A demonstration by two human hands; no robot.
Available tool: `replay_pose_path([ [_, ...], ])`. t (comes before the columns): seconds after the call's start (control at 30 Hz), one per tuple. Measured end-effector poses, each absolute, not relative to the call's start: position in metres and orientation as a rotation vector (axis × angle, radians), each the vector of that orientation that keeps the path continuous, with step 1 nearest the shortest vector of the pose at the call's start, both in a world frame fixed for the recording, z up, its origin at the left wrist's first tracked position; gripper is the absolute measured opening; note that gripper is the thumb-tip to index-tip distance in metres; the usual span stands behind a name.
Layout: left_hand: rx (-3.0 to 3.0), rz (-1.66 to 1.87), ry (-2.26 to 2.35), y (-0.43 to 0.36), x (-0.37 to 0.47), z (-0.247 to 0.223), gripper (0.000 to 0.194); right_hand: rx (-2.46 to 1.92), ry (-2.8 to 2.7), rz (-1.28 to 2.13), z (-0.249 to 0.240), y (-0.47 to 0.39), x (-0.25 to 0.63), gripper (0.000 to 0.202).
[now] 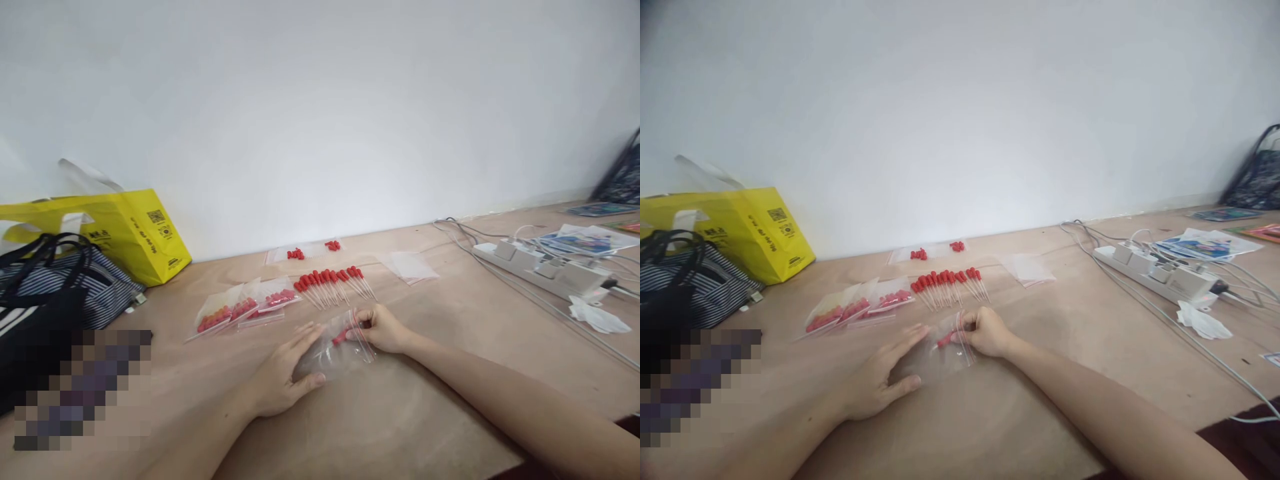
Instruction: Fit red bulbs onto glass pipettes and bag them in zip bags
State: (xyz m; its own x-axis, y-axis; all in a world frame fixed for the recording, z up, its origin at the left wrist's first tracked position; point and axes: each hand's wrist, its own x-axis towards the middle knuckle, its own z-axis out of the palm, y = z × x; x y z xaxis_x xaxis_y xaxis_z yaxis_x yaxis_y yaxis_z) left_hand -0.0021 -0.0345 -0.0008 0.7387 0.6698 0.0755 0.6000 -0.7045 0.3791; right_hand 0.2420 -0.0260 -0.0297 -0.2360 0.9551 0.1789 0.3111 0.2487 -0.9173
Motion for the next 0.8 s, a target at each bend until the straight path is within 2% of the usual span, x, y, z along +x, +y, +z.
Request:
replay_pose_path([
  [0.27, 2.607, 0.253, 1.017, -0.027, -0.018, 0.005, 0.048, -1.084, -1.810, 1.081, -0.026, -0.020, 0.258, 0.021],
  [0.33, 2.612, 0.271, 1.009, -0.027, -0.017, 0.004, 0.047, -1.215, -1.709, 1.095, -0.024, -0.011, 0.268, 0.020],
  [0.53, 2.617, 0.311, 0.976, -0.028, -0.017, 0.002, 0.045, -1.649, -1.382, 0.783, -0.017, 0.048, 0.293, 0.018],
  [0.63, 2.610, 0.285, 0.994, -0.028, -0.017, 0.002, 0.045, -1.804, -1.288, 0.652, -0.015, 0.080, 0.291, 0.023],
  [0.8, 2.589, 0.280, 0.987, -0.029, -0.019, 0.000, 0.045, -2.006, -1.248, 0.727, -0.010, 0.111, 0.279, 0.016],
])
